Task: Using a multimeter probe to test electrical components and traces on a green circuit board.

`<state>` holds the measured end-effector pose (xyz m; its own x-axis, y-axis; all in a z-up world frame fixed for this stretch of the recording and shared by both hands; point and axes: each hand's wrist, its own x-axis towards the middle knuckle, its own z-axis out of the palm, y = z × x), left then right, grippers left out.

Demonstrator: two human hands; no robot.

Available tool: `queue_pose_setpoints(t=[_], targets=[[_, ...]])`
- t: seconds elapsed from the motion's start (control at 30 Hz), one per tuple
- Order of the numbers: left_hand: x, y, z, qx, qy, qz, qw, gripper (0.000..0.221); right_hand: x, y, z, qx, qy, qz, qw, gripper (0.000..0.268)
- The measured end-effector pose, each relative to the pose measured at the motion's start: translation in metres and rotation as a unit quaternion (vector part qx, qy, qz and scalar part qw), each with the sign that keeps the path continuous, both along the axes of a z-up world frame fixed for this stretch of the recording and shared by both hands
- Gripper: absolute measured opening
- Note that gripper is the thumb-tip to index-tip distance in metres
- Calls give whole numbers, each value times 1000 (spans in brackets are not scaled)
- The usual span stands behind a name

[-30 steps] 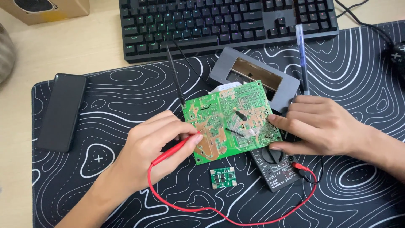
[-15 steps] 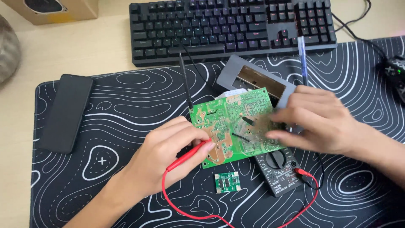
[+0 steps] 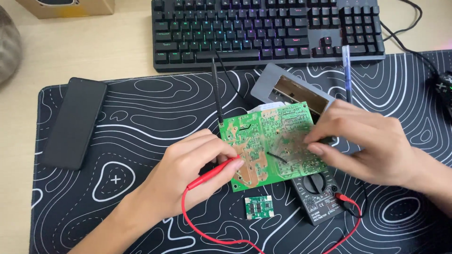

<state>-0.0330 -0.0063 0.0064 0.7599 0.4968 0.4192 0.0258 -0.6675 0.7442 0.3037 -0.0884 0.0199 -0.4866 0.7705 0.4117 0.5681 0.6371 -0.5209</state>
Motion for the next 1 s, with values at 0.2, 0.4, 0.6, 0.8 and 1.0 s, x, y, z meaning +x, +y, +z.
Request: queue_pose_setpoints(t=[0.2,0.4,0.6,0.8,1.0], targets=[[1,0,2,-20,14,21,999,9,32,-30,-38,-69,59,-71,993,17],[2,-2,-2,-20,16,36,999,10,34,-31,-56,-34,48,-53,997,15],[1,1,-5,-11,8,58,998,7,39,-24,-57,-31,22,-89,995,16],[1,0,-6,-21,7,72,997,7,54,-20,-60,-21,4,-149,989,16],[4,-6,-4,-22,8,39,999,9,61,-20,-64,-7,-10,-164,986,13]])
